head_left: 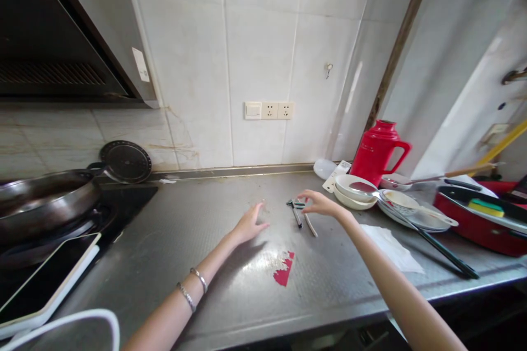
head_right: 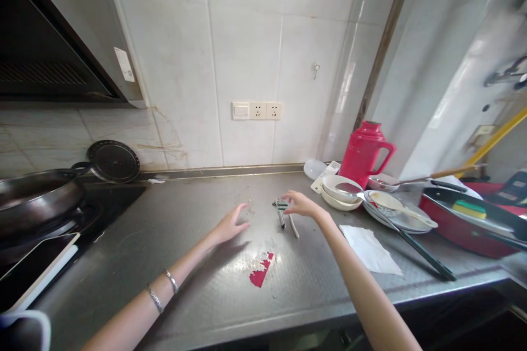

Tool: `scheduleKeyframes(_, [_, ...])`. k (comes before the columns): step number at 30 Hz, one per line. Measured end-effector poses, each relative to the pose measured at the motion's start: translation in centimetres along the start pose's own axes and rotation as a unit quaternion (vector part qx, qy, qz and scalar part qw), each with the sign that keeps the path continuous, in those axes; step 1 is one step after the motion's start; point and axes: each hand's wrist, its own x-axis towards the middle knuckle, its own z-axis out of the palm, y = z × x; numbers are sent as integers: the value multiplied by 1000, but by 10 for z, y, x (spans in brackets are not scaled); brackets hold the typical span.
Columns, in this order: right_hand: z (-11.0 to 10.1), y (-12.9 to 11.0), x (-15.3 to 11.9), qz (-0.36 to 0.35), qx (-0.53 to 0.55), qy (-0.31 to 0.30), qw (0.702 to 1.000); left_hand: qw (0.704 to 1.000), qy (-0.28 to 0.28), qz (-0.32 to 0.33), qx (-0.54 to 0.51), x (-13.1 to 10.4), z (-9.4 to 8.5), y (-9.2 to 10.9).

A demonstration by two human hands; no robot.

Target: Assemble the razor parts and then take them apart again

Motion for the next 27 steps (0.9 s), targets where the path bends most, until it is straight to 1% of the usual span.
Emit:
scheduleKeyframes(3, [-11,36,-9,86,-4,-3,996,999,2,-38,13,-7,-7,-11])
scheduleKeyframes(6, [-5,60,-13,142,-9,-18,990,998,1,-54,23,-12,-10,-22])
scheduleKeyframes(8, [3,70,-13,152,-6,-38,988,998,6,-55,26,-14,-10,-27])
scheduleKeyframes(10, [11,76,-13,143,2,-49,988,998,11,-54,27,-15,-10,-31])
scheduleKeyframes(12, [16,80,-13,139,8,-47,989,998,14,-53,28,-16,-11,-31])
scheduleKeyframes(15, [18,84,-15,151,9,-41,988,998,17,-57,30,-17,-13,-29])
scheduleKeyframes(18, [14,83,-14,150,-1,-7,989,997,25,-58,32,-19,-15,-28])
scheduleKeyframes(21, [8,72,-7,146,-25,47,988,996,43,-67,31,-21,-19,-31])
scheduleKeyframes(24, [5,48,5,150,-30,86,985,992,81,-89,45,-22,-24,-39])
scheduleKeyframes(27, [13,14,18,160,-20,100,982,984,123,-100,83,-24,-31,-53])
